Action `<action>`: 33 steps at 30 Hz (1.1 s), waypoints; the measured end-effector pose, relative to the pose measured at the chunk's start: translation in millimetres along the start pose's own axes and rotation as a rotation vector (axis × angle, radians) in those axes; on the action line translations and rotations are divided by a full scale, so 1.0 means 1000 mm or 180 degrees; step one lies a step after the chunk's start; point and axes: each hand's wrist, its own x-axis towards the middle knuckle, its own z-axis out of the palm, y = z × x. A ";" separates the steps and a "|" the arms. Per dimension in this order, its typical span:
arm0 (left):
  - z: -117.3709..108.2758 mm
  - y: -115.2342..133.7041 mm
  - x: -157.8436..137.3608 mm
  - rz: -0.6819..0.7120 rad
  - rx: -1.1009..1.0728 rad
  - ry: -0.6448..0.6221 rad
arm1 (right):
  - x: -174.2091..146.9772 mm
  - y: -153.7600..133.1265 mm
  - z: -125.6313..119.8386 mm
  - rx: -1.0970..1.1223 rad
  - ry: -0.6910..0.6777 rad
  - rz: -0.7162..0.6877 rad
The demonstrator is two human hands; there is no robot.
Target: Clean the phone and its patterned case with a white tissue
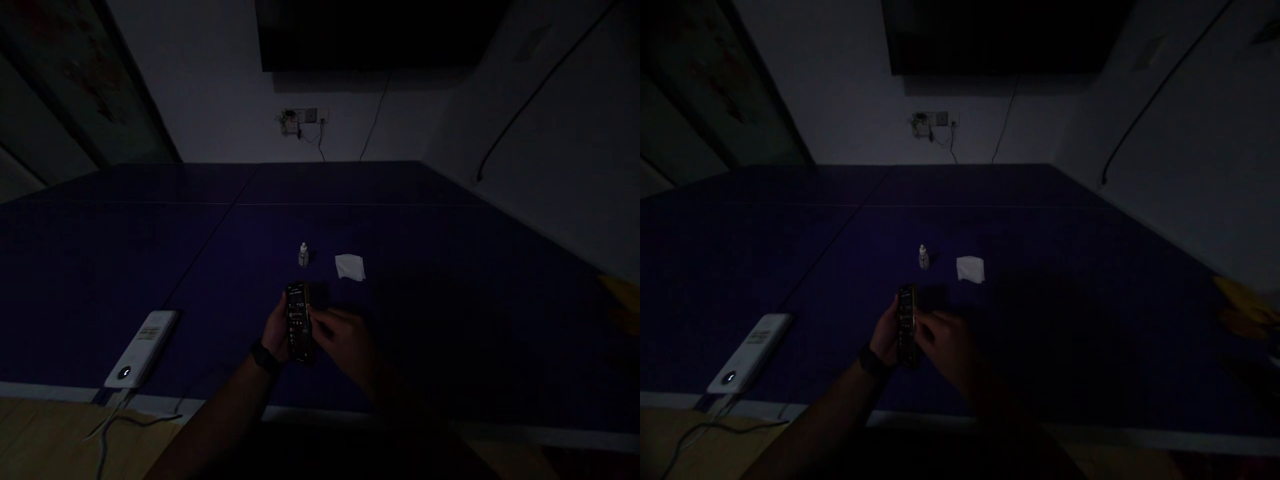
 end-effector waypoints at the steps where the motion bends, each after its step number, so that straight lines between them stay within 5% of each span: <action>1: 0.000 0.000 0.000 0.0001 0.0022 0.0009 | 0.000 0.000 -0.001 0.0048 -0.0001 0.0025; 8: 0.014 0.005 -0.003 0.0269 0.0114 0.0102 | 0.005 0.008 -0.010 0.0860 0.0520 0.0578; 13: 0.026 0.007 -0.003 0.1588 0.1119 0.0405 | 0.017 0.027 0.008 0.1742 0.0715 0.1206; 16: 0.027 0.004 0.000 0.1929 0.1402 0.0446 | 0.025 0.037 0.029 0.1833 0.0964 0.1321; 23: 0.022 0.003 0.010 0.2442 0.1845 0.0424 | 0.038 0.046 0.045 0.1634 0.1299 0.1075; 33: 0.023 0.020 -0.004 0.2517 0.2235 0.0259 | 0.025 0.047 0.046 0.1334 0.1107 0.0706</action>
